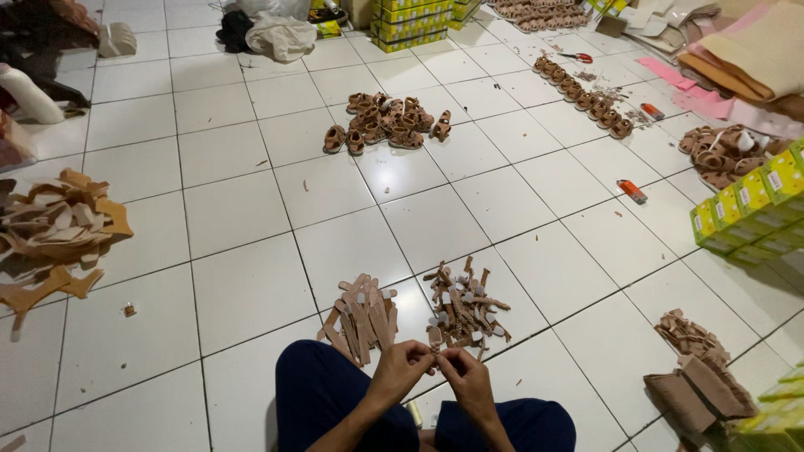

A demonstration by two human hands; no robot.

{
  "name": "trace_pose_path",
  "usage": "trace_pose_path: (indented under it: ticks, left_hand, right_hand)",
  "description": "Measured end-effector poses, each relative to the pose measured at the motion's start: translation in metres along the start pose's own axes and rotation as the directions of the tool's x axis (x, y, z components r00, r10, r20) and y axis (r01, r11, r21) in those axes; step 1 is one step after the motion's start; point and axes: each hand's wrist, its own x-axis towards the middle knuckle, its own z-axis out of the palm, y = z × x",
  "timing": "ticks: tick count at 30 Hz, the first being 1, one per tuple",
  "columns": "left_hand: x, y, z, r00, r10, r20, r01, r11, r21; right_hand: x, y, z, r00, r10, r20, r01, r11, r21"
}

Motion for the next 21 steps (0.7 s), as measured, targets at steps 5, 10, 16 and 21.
trace_pose_path:
  ticks: [5, 10, 16, 21]
  left_hand:
    - [-0.01, 0.013, -0.003, 1.0, -0.018, 0.0, 0.018, 1.0, 0.011]
    - [-0.019, 0.018, -0.019, 0.998, -0.048, 0.044, 0.043, 0.992, 0.118]
    - [-0.006, 0.007, -0.032, 0.954, -0.188, 0.233, 0.233, 0.955, -0.184]
    - [0.005, 0.005, -0.032, 0.869, -0.36, 0.339, 0.483, 0.763, -0.429]
  right_hand:
    - [-0.005, -0.01, -0.006, 0.997, 0.009, 0.071, -0.01, 1.0, 0.006]
    - [-0.005, -0.004, -0.008, 0.988, 0.022, 0.154, -0.025, 1.0, 0.016]
    - [-0.004, -0.005, 0.009, 0.878, -0.445, 0.175, 0.478, 0.826, -0.299]
    - [-0.001, -0.007, 0.013, 0.961, -0.274, -0.035, 0.252, 0.92, -0.302]
